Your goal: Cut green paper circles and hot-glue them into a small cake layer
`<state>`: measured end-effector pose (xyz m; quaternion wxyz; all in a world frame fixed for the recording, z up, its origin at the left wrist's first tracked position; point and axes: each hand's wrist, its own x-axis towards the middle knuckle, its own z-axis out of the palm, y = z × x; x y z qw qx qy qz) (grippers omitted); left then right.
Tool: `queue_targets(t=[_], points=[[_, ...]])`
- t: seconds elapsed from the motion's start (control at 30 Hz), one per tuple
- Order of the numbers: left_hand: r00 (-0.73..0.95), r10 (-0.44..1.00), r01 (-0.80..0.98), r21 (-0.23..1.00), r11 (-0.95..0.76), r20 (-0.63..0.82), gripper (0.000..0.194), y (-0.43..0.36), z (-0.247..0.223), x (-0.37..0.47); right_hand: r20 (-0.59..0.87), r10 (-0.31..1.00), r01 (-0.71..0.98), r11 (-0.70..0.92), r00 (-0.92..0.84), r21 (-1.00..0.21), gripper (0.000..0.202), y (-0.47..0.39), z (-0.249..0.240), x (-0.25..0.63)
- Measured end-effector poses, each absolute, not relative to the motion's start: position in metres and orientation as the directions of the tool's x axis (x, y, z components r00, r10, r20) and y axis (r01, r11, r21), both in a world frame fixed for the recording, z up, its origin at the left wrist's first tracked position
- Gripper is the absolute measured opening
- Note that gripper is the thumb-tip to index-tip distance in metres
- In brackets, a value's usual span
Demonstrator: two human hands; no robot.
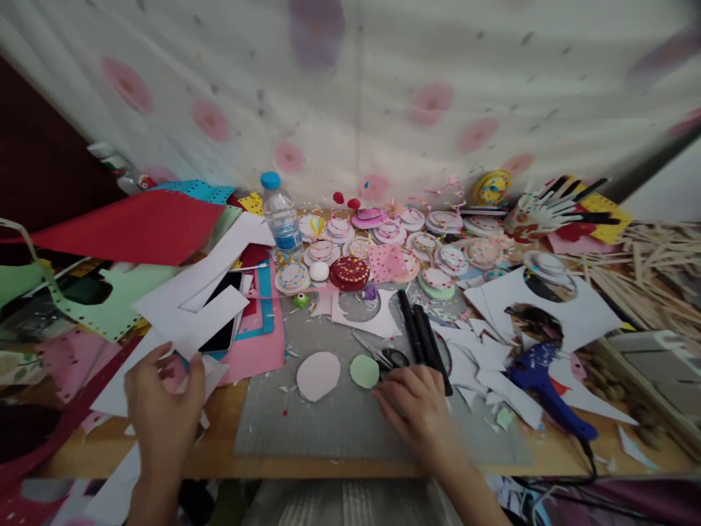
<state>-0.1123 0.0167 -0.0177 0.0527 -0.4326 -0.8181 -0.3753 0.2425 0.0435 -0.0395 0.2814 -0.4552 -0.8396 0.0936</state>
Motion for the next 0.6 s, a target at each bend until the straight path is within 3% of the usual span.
queue_targets(t=[0.13, 0.27, 0.4, 0.5, 0.6], points=[[-0.279, 0.879, 0.851, 0.523, 0.04, 0.387, 0.025, 0.014, -0.02, -0.062, 0.319, 0.833, 0.78, 0.543, -0.452, -0.311, 0.025, 0.051, -0.048, 0.227], [-0.014, 0.951, 0.838, 0.523, -0.157, 0.308, 0.02, 0.02, -0.031, -0.024, 0.33, 0.823, 0.768, 0.557, -0.462, -0.316, 0.019, 0.056, -0.049, 0.222], [-0.123, 0.915, 0.865, 0.493, -0.091, 0.384, 0.022, 0.032, -0.025, -0.04, 0.379, 0.813, 0.723, 0.573, -0.442, -0.385, 0.011, 0.054, -0.045, 0.229], [-0.326, 0.817, 0.884, 0.46, 0.085, 0.476, 0.03, 0.041, -0.007, -0.096, 0.384, 0.824, 0.674, 0.563, -0.416, -0.478, 0.019, 0.051, -0.049, 0.235], [-0.499, 0.716, 0.855, 0.413, 0.315, 0.488, 0.034, 0.048, 0.016, -0.166, 0.39, 0.811, 0.648, 0.584, -0.437, -0.489, 0.019, 0.05, -0.058, 0.238]])
